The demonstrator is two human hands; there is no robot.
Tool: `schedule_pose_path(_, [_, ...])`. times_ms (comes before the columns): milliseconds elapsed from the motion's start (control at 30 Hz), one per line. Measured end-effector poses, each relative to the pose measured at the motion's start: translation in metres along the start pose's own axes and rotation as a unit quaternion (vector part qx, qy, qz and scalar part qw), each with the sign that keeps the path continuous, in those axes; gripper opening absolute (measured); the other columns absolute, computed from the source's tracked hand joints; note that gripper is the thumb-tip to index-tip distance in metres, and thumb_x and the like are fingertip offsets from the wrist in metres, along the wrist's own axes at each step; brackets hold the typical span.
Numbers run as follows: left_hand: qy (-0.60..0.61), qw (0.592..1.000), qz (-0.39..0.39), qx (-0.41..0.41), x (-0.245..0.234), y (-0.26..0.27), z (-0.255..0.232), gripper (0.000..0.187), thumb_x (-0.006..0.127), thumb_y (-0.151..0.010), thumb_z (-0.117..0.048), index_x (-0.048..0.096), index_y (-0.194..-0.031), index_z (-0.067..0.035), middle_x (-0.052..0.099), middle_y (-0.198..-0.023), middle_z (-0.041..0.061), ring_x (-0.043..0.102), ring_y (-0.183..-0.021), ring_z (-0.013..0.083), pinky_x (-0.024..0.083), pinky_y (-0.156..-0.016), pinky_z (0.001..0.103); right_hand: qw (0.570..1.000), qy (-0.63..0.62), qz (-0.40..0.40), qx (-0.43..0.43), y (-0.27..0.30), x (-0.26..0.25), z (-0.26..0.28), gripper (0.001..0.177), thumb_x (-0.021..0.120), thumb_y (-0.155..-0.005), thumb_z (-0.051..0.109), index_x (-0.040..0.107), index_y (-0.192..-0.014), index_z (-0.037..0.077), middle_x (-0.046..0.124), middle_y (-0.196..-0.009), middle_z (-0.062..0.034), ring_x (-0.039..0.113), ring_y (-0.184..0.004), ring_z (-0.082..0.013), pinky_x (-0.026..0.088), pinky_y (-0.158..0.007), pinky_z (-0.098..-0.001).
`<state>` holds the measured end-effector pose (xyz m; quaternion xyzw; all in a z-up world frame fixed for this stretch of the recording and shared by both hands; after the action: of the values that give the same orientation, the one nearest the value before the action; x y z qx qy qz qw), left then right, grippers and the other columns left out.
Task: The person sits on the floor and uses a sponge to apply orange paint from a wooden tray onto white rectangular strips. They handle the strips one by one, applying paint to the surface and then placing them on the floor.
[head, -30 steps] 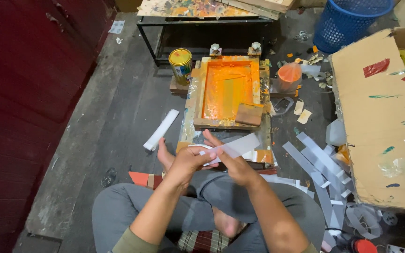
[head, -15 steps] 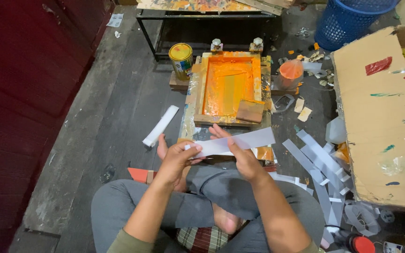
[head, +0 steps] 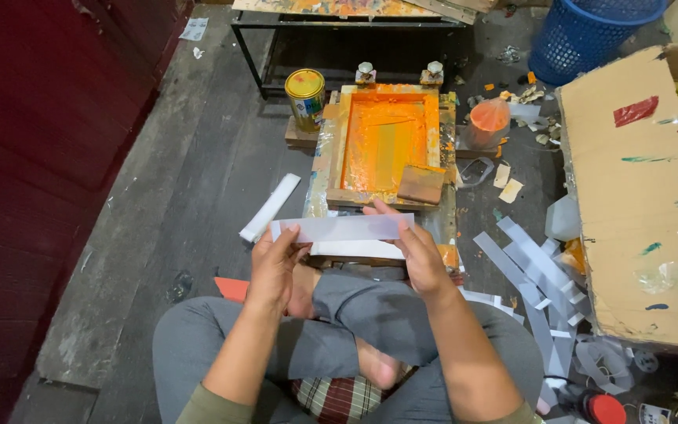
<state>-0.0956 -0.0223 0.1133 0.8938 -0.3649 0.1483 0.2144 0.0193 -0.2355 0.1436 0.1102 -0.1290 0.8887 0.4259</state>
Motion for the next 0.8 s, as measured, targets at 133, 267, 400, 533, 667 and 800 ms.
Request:
schedule_pose_path(133, [0.012, 1.000, -0.006, 0.012, -0.006, -0.004, 0.006, 0.016, 0.075, -0.092, -0.014, 0.069, -0.098, -0.001, 0.072, -0.078, 0.011, 0.074, -0.074, 0.0202, 0.062, -0.086, 0.039, 1.000, 0.008, -0.013, -0.010, 0.001, 0.001, 0.005, 0.062, 0.043, -0.105, 0.041, 0.052, -0.150, -0.001, 0.066, -0.136, -0.0228, 0.060, -0.123, -0.0255, 0.047, -0.105, -0.0424])
schedule_pose_path(267, [0.039, 0.999, -0.014, 0.019, -0.003, -0.004, 0.009, 0.015, 0.074, -0.093, -0.015, 0.068, -0.098, -0.002, 0.071, -0.077, 0.011, 0.074, -0.072, 0.0203, 0.062, -0.085, 0.039, 0.998, 0.011, -0.057, -0.014, -0.004, -0.019, -0.015, 0.053, 0.051, -0.103, 0.036, 0.064, -0.138, -0.002, 0.069, -0.099, -0.0144, 0.062, -0.097, -0.0185, 0.050, -0.093, -0.0346])
schedule_pose_path(400, [0.109, 0.994, -0.010, 0.009, 0.002, -0.004, 0.020, 0.017, 0.073, -0.094, -0.019, 0.067, -0.100, -0.005, 0.074, -0.082, 0.015, 0.074, -0.074, 0.0229, 0.061, -0.092, 0.047, 0.992, 0.035, -0.118, -0.025, 0.000, -0.018, 0.010, 0.036, 0.060, -0.104, 0.024, 0.069, -0.077, 0.002, 0.050, -0.060, -0.0054, 0.056, -0.069, -0.0172, 0.046, -0.073, -0.0262])
schedule_pose_path(533, [0.127, 0.992, -0.009, -0.010, 0.028, 0.016, 0.013, 0.077, 0.070, -0.094, -0.019, 0.016, -0.148, -0.010, 0.065, -0.126, 0.023, 0.068, -0.096, 0.0285, 0.056, -0.095, 0.054, 0.988, 0.034, -0.146, -0.027, 0.002, -0.020, 0.015, 0.025, 0.064, -0.101, 0.017, 0.071, -0.082, 0.003, 0.047, -0.059, -0.0049, 0.053, -0.067, -0.0162, 0.048, -0.072, -0.0268])
schedule_pose_path(667, [0.142, 0.989, 0.030, -0.018, 0.064, 0.046, -0.011, 0.059, 0.069, -0.091, -0.007, 0.034, -0.138, -0.016, 0.068, -0.131, 0.023, 0.073, -0.099, 0.0338, 0.059, -0.091, 0.053, 0.986, 0.040, -0.159, -0.026, 0.002, -0.024, 0.010, 0.014, 0.072, -0.094, 0.012, 0.076, -0.094, -0.001, 0.048, -0.056, -0.0057, 0.053, -0.062, -0.0141, 0.049, -0.065, -0.0248])
schedule_pose_path(800, [0.081, 0.988, 0.126, -0.030, 0.068, 0.026, 0.034, 0.057, 0.074, -0.090, -0.015, 0.058, -0.141, 0.005, 0.065, -0.136, 0.018, 0.067, -0.113, 0.0281, 0.053, -0.104, 0.053, 0.987, 0.065, -0.148, -0.018, 0.002, -0.026, 0.010, 0.018, 0.075, -0.087, 0.007, 0.076, -0.103, -0.003, 0.054, -0.057, -0.0079, 0.055, -0.057, -0.0113, 0.047, -0.058, -0.0230])
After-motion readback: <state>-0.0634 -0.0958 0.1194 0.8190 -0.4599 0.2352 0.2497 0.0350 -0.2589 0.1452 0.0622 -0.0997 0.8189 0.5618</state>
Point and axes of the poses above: each hand's wrist, its own y-axis away from the middle knuckle, its own x-axis out of the palm, z = x × y, the point moved 7 cm from there along -y, towards the middle knuckle
